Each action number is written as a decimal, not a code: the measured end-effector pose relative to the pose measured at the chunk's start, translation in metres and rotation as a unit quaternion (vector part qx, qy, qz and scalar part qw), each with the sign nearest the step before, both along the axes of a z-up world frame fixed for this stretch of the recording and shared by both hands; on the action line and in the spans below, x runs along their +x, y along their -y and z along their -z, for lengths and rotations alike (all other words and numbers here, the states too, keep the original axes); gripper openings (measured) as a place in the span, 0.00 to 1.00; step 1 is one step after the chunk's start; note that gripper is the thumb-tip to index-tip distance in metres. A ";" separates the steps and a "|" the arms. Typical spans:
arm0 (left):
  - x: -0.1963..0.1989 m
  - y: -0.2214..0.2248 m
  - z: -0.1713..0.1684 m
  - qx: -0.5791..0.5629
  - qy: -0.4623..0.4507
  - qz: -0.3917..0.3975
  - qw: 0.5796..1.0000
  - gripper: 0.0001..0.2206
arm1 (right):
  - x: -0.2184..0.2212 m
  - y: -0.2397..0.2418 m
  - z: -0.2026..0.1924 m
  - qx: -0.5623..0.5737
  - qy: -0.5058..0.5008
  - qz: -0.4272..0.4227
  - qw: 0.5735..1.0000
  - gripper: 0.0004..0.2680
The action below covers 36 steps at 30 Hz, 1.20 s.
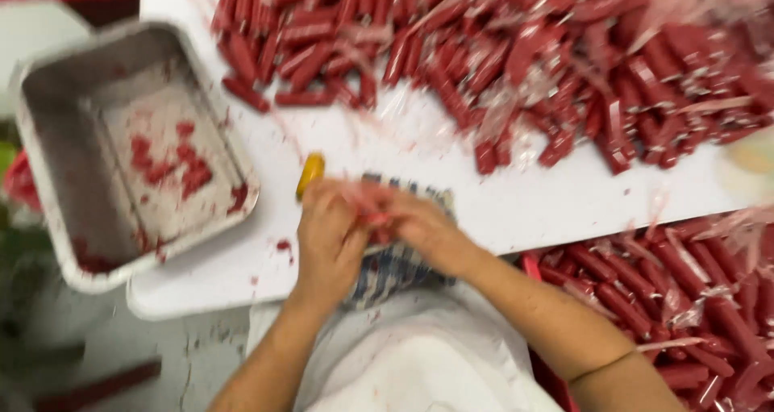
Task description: The person packages red cylindrical food products by sliding them into clear plastic tubes and securing the ends with elastic bands.
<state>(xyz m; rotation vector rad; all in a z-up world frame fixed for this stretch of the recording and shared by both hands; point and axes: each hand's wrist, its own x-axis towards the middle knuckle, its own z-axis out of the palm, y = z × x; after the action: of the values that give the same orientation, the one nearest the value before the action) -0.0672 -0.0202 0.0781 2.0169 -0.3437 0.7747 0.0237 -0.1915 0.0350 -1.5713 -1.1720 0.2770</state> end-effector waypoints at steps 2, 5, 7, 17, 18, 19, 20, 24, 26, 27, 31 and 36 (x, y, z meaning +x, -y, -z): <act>0.000 0.009 -0.004 -0.014 0.021 -0.037 0.999 0.09 | -0.002 -0.001 0.009 -0.045 -0.035 0.011 0.998 0.11; 0.010 0.014 0.006 -0.065 0.055 -0.008 0.996 0.06 | -0.007 -0.009 -0.019 -0.026 -0.057 0.021 0.998 0.11; 0.009 0.011 0.010 -0.230 0.005 0.105 0.968 0.06 | -0.015 -0.006 -0.038 -0.009 -0.048 0.008 0.999 0.09; -0.006 -0.014 0.013 -0.132 -0.196 0.047 0.971 0.07 | 0.003 0.010 0.015 0.024 0.024 -0.020 0.999 0.28; -0.008 -0.017 0.007 -0.149 -0.224 0.025 0.963 0.07 | 0.001 0.009 0.019 0.014 -0.010 -0.039 0.999 0.28; -0.007 -0.024 0.003 -0.170 -0.167 0.006 0.971 0.06 | 0.000 0.007 0.025 0.132 -0.206 0.031 0.969 0.15; 0.006 -0.034 -0.004 -0.180 -0.091 -0.010 0.979 0.16 | 0.013 -0.001 0.026 0.240 -0.374 0.108 0.889 0.04; 0.008 -0.044 0.012 -0.086 -0.080 -0.147 0.982 0.14 | 0.033 0.015 0.057 0.340 -0.461 0.119 0.811 0.08; 0.017 -0.045 0.035 0.134 -0.176 -0.237 0.946 0.17 | 0.039 0.018 0.085 0.362 -0.529 0.150 0.753 0.06; 0.020 -0.045 0.053 0.133 -0.183 -0.236 0.945 0.17 | 0.041 0.020 0.088 0.358 -0.534 0.153 0.751 0.06; 0.031 -0.046 0.099 0.323 -0.183 -0.339 0.864 0.19 | 0.043 0.023 0.093 0.435 -0.567 0.151 0.683 0.07; 0.008 -0.030 0.073 0.253 -0.140 -0.274 0.917 0.11 | 0.041 0.021 0.090 0.442 -0.565 0.169 0.676 0.07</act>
<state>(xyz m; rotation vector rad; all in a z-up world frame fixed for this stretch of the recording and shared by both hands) -0.0588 0.0095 0.0052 2.7335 0.2329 0.7602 0.0643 -0.2126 -0.0546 -0.4521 0.0726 0.2886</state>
